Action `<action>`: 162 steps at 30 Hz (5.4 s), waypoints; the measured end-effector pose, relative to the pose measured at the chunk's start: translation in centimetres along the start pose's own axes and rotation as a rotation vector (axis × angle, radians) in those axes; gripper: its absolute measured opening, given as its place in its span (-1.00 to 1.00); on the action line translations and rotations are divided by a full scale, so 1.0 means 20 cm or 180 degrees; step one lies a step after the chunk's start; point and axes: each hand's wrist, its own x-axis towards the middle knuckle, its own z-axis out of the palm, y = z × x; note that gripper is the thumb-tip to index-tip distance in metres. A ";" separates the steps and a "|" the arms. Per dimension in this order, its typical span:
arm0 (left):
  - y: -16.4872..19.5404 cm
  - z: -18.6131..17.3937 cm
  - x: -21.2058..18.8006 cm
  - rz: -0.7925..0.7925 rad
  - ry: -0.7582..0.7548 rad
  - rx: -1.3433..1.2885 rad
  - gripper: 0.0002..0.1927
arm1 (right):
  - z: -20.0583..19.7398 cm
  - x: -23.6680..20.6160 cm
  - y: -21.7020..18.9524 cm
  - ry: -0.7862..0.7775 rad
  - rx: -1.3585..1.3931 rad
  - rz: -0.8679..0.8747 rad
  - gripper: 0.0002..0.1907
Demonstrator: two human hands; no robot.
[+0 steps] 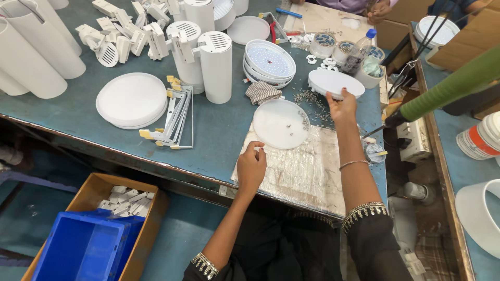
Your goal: The person assembles a circular LED light fixture by aligning a perforated LED plate with a white plastic cover, inserting screws, and tightening them with a green cordless drill. The person repeats this process on multiple units, handling screws and components on a cluttered workbench.
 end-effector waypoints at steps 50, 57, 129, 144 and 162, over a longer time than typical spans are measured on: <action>-0.05 0.01 0.01 0.0155 0.0076 -0.0503 -0.84 | -0.10 -0.43 -0.41 -0.1817 -0.1153 -0.0194 -0.80; 0.00 0.05 -0.12 -0.0225 -0.0950 -0.2646 -0.60 | -0.74 -0.93 -0.30 -0.0849 -0.0330 0.0371 -0.53; 1.08 0.81 0.82 0.3236 -0.1514 0.2025 -0.62 | -0.93 -1.09 -0.98 -0.2132 -0.1380 -0.1582 -0.34; 0.67 0.64 0.41 0.2971 -0.0570 0.0234 -0.47 | -0.73 -1.03 -0.88 -0.1994 -0.1150 -0.1412 -0.19; 0.03 0.24 -0.36 0.1538 -0.0366 0.0256 -0.83 | -0.38 -0.80 -0.17 -0.1717 -0.1013 -0.1379 -0.04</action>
